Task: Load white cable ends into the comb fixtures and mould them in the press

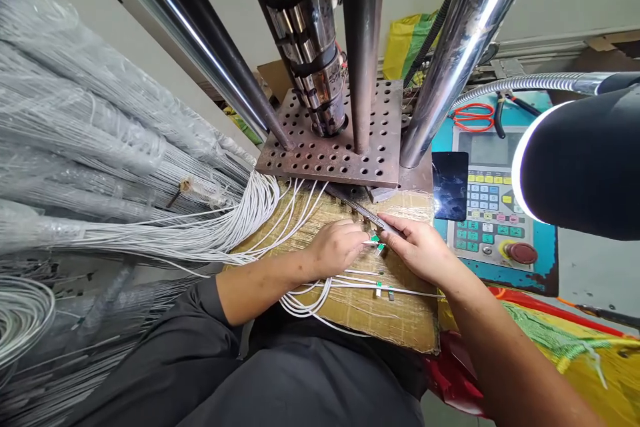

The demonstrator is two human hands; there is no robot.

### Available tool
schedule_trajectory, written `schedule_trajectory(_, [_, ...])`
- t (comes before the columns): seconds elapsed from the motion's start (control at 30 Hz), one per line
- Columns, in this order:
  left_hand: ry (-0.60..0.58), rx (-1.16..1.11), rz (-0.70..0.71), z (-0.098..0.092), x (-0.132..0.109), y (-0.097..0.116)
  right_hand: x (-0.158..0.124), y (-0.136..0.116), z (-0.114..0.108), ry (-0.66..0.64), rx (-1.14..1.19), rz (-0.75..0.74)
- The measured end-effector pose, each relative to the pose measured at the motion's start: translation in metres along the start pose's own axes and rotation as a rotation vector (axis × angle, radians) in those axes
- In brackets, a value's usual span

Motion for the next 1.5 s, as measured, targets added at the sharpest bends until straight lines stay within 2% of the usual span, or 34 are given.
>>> schedule_trajectory(0.3, [-0.017,-0.006,-0.006,-0.001,0.002,0.001,0.0,-0.006,-0.001,0.033,-0.021,-0.043])
schedule_trajectory(0.57, [0.022,-0.027,-0.056,-0.002,0.002,0.0,-0.001,-0.011,-0.001,0.044,-0.018,-0.113])
schedule_trajectory(1.03, [0.019,0.037,-0.074,-0.003,0.002,0.008,-0.003,-0.016,-0.001,0.1,-0.11,-0.183])
schedule_trajectory(1.3, [0.017,0.001,-0.129,0.001,0.004,0.003,-0.003,-0.016,-0.002,0.06,-0.094,-0.128])
schedule_trajectory(1.5, [-0.019,-0.14,-0.191,-0.002,0.006,-0.011,-0.003,-0.022,-0.002,0.024,-0.038,-0.054])
Point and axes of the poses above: each hand's wrist, its own x-axis towards the middle knuckle, its own z-axis out of the palm, y = z × x, the point moved 5 cm from there along x, towards the middle knuckle, and after that the axes turned 12 degrees about y, right-handed, at the moved point
